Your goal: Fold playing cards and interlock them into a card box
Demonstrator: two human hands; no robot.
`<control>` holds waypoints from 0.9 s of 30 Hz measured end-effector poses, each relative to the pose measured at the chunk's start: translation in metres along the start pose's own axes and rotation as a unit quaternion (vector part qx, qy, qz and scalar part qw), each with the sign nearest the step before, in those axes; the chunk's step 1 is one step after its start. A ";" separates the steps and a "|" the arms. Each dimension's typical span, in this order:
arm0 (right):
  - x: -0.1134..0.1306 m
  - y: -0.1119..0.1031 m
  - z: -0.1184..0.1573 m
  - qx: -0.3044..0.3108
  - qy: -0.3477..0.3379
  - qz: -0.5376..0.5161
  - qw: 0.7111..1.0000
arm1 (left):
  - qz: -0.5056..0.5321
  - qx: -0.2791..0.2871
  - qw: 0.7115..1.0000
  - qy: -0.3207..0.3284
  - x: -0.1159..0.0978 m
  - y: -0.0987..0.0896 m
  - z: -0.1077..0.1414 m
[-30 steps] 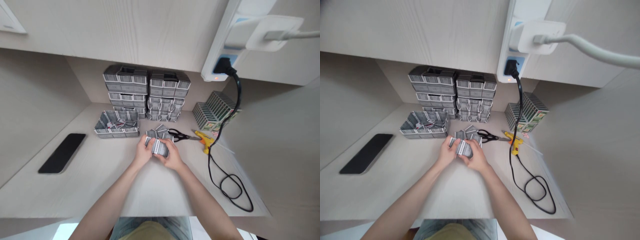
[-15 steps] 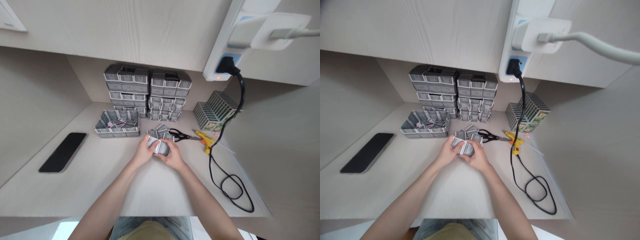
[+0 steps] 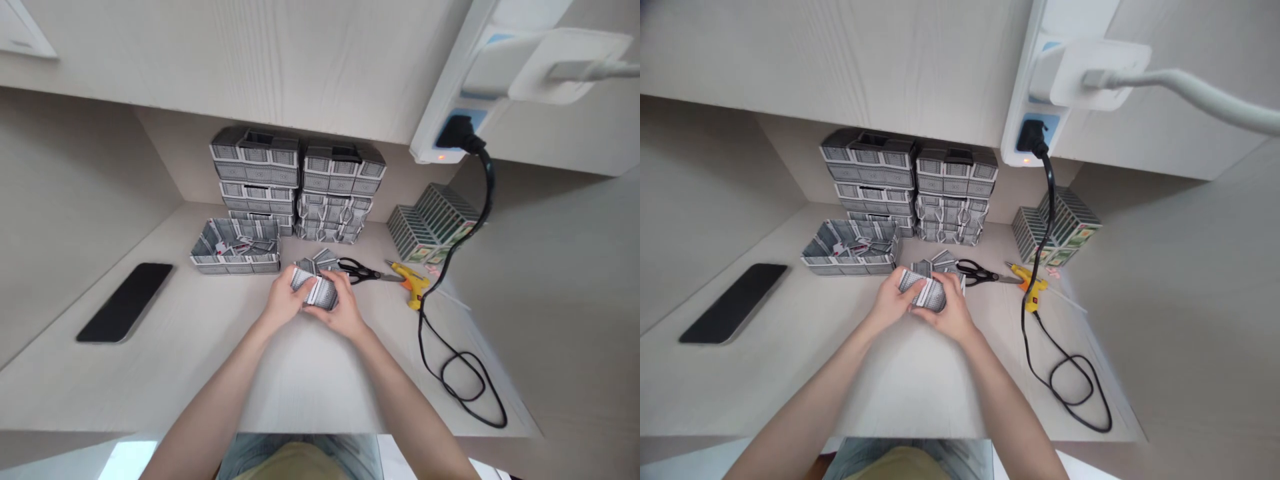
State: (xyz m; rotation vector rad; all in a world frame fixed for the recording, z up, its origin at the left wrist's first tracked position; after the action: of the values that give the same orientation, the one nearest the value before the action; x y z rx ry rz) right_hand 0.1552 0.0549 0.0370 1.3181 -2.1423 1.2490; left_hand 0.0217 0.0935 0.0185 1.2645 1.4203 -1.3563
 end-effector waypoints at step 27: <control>-0.025 0.004 0.003 0.092 0.004 0.160 0.983 | 0.114 -0.128 0.983 -0.062 0.019 -0.029 -0.012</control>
State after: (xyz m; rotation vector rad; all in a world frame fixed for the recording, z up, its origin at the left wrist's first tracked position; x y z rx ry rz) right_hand 0.1651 0.0668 0.0163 1.0582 -2.3480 1.6069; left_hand -0.0097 0.1100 0.0075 1.1169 1.2740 -1.0432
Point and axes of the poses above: each hand's wrist, its own z-axis away from the middle knuckle, its own y-axis out of the palm, x = y × z, the point moved 8 cm from there along -z, towards the middle knuckle, and after that the axes turned 2 degrees about x, right-handed, at the moved point
